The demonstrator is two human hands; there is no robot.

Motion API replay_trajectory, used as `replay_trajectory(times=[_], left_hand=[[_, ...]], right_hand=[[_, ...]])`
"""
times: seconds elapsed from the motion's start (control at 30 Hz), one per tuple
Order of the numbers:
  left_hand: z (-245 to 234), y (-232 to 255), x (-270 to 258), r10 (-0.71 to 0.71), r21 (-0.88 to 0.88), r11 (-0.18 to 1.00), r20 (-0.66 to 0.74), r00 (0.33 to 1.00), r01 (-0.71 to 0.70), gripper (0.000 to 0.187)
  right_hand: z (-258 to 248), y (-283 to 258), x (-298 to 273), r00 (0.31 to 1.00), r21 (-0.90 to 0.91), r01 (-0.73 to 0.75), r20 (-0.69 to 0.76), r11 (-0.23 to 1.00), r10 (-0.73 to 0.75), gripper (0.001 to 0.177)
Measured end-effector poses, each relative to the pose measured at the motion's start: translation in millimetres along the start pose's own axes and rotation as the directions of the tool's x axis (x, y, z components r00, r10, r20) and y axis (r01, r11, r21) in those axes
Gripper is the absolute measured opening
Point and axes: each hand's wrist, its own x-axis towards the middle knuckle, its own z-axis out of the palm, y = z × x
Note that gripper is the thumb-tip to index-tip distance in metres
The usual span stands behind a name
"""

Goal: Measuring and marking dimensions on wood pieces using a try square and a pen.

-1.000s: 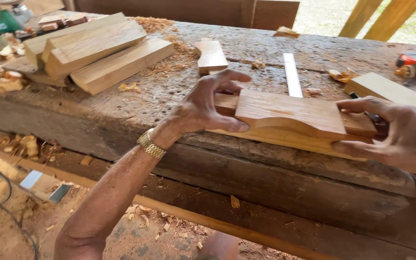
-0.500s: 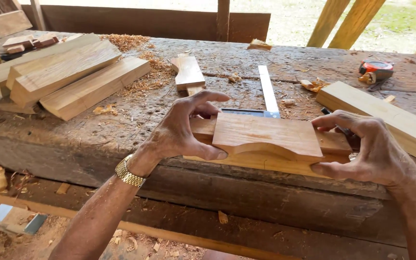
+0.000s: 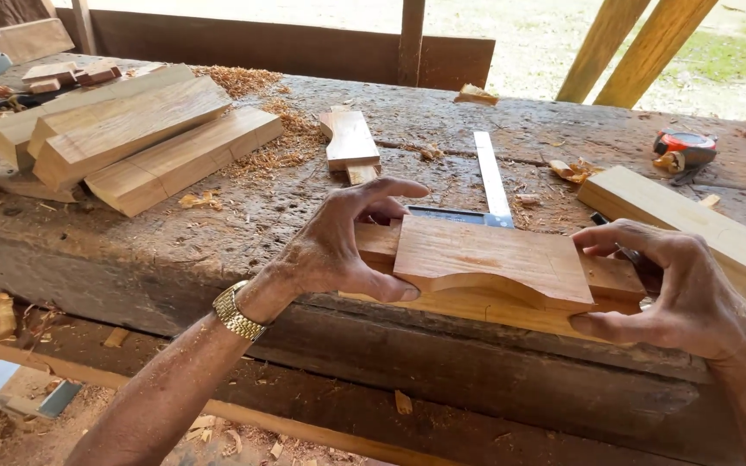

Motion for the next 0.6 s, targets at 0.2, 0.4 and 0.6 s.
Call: replay_trajectory(times=[0.2, 0.4, 0.6], left_hand=[[-1.0, -1.7, 0.6, 0.064, 0.028, 0.998, -0.039, 0.997, -0.062, 0.094], [-4.3, 0.8, -2.3, -0.006, 0.025, 1.000, 0.004, 1.000, 0.006, 0.095], [-4.4, -3.4, -3.2, 0.031, 0.032, 0.999, -0.010, 0.999, -0.031, 0.097]], right_hand=[[-1.5, -5.3, 4.7, 0.995, -0.097, 0.099, 0.029, 0.990, -0.096, 0.095], [2.8, 6.8, 7.0, 0.989, -0.183, -0.129, 0.047, 0.975, 0.139, 0.106], [3.7, 6.9, 5.7, 0.986, -0.087, -0.159, 0.039, 0.983, 0.163, 0.104]])
